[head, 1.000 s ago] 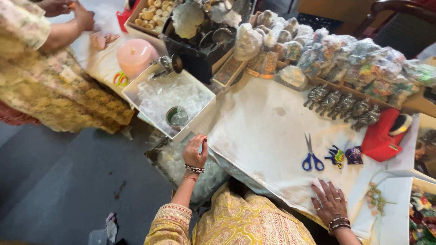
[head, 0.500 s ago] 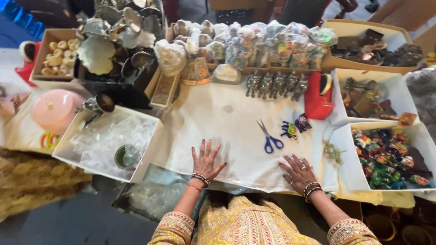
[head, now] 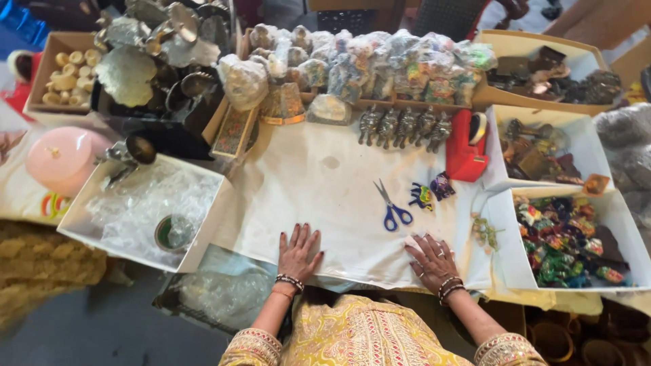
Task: The person prepares a piece of bubble wrap and places a small metal figurine on it. They then use a cloth to wipe the figurine before wrapping it securely in the bubble wrap.
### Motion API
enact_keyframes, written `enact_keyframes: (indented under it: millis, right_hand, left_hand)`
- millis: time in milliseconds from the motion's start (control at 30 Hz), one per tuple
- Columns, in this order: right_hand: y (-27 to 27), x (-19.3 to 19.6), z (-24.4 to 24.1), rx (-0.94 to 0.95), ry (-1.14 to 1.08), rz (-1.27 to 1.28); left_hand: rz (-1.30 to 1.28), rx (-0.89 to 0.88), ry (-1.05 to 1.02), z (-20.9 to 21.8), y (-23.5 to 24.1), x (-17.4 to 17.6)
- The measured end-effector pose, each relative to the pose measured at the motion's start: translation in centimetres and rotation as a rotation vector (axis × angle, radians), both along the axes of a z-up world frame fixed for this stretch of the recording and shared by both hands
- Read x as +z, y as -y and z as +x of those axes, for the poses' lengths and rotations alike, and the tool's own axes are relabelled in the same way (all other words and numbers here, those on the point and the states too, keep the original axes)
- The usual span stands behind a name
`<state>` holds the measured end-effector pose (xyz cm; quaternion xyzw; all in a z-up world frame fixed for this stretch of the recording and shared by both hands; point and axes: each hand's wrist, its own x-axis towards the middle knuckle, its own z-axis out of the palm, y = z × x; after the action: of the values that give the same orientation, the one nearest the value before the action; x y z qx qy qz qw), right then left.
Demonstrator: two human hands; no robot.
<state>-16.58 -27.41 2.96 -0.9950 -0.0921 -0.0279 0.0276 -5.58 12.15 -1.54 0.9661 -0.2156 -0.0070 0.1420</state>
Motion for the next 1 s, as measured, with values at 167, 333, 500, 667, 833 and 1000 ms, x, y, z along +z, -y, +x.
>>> enact_keyframes:
  millis: [167,333,500,667,833,1000]
  right_hand:
    - [0.4,-0.7,-0.1,0.010,0.017,0.043]
    - [0.7,-1.4,0.1,0.036,0.036,0.042]
    - [1.1,-2.3,0.0,0.040,0.059,-0.016]
    - [1.4,-2.9,0.2,0.003,-0.019,-0.102]
    - [0.6,-2.1,-0.2,-0.009,-0.016,-0.028]
    - [0.0,-1.8,0.2,-0.044,-0.063,-0.082]
  left_hand:
    - [-0.071,0.064,0.111,-4.5,-3.4,-1.5]
    - [-0.246,0.254,0.197,-11.9,-6.0,-1.7]
    - [-0.226,0.538,-0.109,-16.4,-9.5,-7.8]
    - [-0.210,0.864,-0.721,-17.3,-14.3,-16.6]
    - [-0.267,0.895,-0.643,-14.2,-15.4,-20.7]
    - [-0.226,0.620,-0.560,-7.3,-12.1,-24.1]
